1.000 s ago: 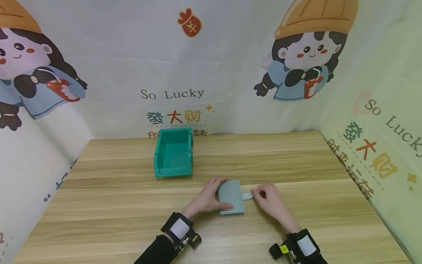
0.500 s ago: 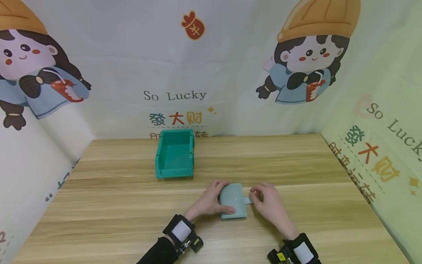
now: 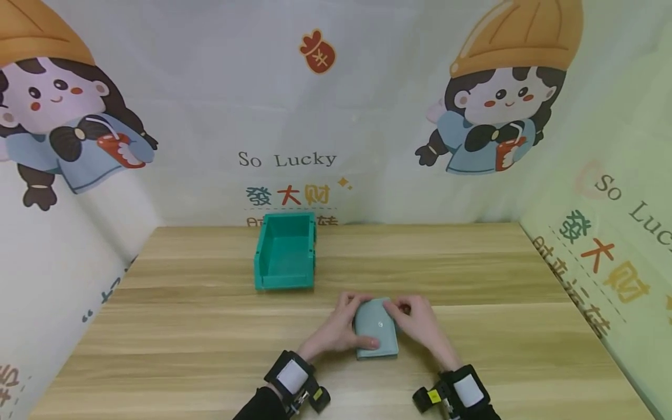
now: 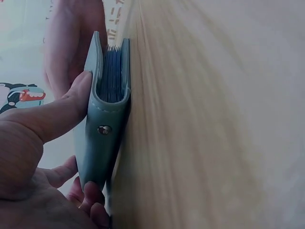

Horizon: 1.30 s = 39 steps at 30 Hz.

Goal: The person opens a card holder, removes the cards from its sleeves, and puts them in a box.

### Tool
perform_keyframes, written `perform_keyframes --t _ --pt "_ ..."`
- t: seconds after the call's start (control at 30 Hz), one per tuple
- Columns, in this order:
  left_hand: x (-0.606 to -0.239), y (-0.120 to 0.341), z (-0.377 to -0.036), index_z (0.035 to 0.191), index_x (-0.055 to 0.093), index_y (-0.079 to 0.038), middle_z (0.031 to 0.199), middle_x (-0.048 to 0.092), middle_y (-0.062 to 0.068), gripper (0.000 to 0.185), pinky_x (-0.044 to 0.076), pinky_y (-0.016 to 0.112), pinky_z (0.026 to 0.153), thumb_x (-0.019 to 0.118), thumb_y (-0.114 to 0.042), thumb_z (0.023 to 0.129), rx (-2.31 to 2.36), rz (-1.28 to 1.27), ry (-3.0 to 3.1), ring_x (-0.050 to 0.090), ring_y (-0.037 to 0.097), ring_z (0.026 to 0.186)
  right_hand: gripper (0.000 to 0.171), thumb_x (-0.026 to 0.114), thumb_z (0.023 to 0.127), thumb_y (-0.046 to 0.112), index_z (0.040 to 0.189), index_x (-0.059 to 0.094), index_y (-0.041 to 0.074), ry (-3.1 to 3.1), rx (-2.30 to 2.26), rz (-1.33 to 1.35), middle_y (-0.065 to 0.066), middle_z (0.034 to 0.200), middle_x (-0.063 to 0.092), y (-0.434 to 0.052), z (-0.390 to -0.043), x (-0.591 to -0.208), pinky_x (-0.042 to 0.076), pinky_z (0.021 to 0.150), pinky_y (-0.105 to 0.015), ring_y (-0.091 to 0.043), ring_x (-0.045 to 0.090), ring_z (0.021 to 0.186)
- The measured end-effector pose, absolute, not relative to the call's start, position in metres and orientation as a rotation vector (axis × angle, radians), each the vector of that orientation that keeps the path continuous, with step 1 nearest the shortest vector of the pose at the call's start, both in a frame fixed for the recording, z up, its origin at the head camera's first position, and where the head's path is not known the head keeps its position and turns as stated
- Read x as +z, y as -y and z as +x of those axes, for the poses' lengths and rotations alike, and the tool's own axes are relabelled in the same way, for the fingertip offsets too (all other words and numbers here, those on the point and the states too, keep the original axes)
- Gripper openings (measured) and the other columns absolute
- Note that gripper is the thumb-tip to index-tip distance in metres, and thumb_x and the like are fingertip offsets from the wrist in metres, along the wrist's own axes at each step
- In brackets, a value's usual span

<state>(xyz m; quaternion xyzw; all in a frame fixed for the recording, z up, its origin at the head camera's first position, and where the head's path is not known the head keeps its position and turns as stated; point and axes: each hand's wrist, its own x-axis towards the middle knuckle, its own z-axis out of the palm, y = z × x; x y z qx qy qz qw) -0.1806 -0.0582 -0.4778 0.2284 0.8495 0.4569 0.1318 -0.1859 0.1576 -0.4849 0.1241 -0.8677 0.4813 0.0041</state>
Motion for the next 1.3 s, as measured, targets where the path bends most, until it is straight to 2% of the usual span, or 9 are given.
perform_keyframes --t 0.3,0.53,0.67,0.73,0.83,0.9,1.07,1.2,1.3 --pt "-0.472 0.053 -0.172 0.154 0.039 0.006 0.148 0.049 0.026 0.085 0.042 0.060 0.112 0.085 -0.018 0.087 1.339 0.708 -2.426 0.050 0.041 0.134 0.022 0.063 0.105 0.014 0.090 0.074 0.003 2.554 1.693 0.287 -0.001 0.079 0.062 -0.162 -0.174 -0.506 0.041 0.069 -0.021 -0.002 0.050 0.072" --pt "-0.475 0.050 -0.174 0.158 0.038 -0.002 0.152 0.043 0.026 0.088 0.044 0.061 0.110 0.082 -0.035 0.090 1.447 0.567 -2.329 0.046 0.040 0.135 0.029 0.053 0.110 0.012 0.088 0.068 0.002 2.524 1.741 0.344 -0.002 0.076 0.060 -0.161 -0.168 -0.508 0.043 0.071 -0.023 -0.003 0.053 0.073" --pt "-0.474 0.054 -0.175 0.159 0.034 -0.003 0.153 0.037 0.025 0.094 0.046 0.058 0.110 0.079 -0.050 0.091 1.506 0.527 -2.280 0.046 0.039 0.134 0.018 0.061 0.105 0.007 0.091 0.072 0.002 2.506 1.594 0.479 -0.001 0.075 0.065 -0.160 -0.171 -0.514 0.044 0.067 -0.022 0.001 0.052 0.070" --pt "-0.471 0.058 -0.176 0.159 0.032 -0.002 0.142 0.044 0.023 0.097 0.051 0.050 0.100 0.077 -0.054 0.091 1.527 0.504 -2.253 0.052 0.033 0.123 0.009 0.069 0.099 0.004 0.091 0.073 0.001 2.477 1.516 0.567 0.002 0.073 0.064 -0.160 -0.173 -0.516 0.041 0.062 -0.021 0.003 0.049 0.067" --pt "-0.470 0.067 -0.177 0.158 0.032 -0.002 0.120 0.055 0.017 0.088 0.049 0.036 0.086 0.075 -0.045 0.095 1.574 0.472 -2.184 0.054 0.022 0.103 0.006 0.078 0.090 0.001 0.090 0.072 0.002 2.452 1.457 0.643 0.007 0.069 0.058 -0.159 -0.173 -0.516 0.037 0.058 -0.019 0.004 0.044 0.063" --pt "-0.470 0.073 -0.177 0.157 0.033 -0.002 0.121 0.056 0.017 0.078 0.045 0.030 0.081 0.071 -0.034 0.097 1.632 0.444 -2.107 0.054 0.018 0.098 0.010 0.082 0.087 0.002 0.089 0.072 0.004 2.465 1.456 0.631 0.009 0.068 0.054 -0.157 -0.171 -0.515 0.035 0.059 -0.018 0.004 0.043 0.063" --pt "-0.471 0.090 -0.172 0.156 0.035 -0.001 0.161 0.036 0.022 0.067 0.045 0.036 0.102 0.056 -0.013 0.094 1.765 0.334 -1.981 0.050 0.028 0.128 0.013 0.085 0.086 0.007 0.094 0.074 0.004 2.499 1.469 0.571 0.010 0.069 0.054 -0.154 -0.168 -0.514 0.035 0.061 -0.018 0.002 0.043 0.064" --pt "-0.472 0.100 -0.165 0.158 0.036 0.001 0.163 0.040 0.025 0.066 0.038 0.048 0.114 0.054 -0.009 0.095 1.787 0.262 -2.028 0.040 0.039 0.144 0.017 0.085 0.087 0.009 0.100 0.075 0.003 2.505 1.461 0.561 0.010 0.070 0.054 -0.152 -0.166 -0.517 0.035 0.061 -0.018 0.002 0.043 0.064" --pt "-0.473 0.106 -0.159 0.158 0.035 0.007 0.157 0.046 0.029 0.062 0.043 0.052 0.111 0.054 -0.006 0.100 1.755 0.273 -2.119 0.046 0.042 0.141 0.021 0.085 0.087 0.011 0.104 0.076 0.003 2.519 1.430 0.551 0.011 0.070 0.054 -0.151 -0.164 -0.518 0.036 0.062 -0.018 0.002 0.044 0.064"
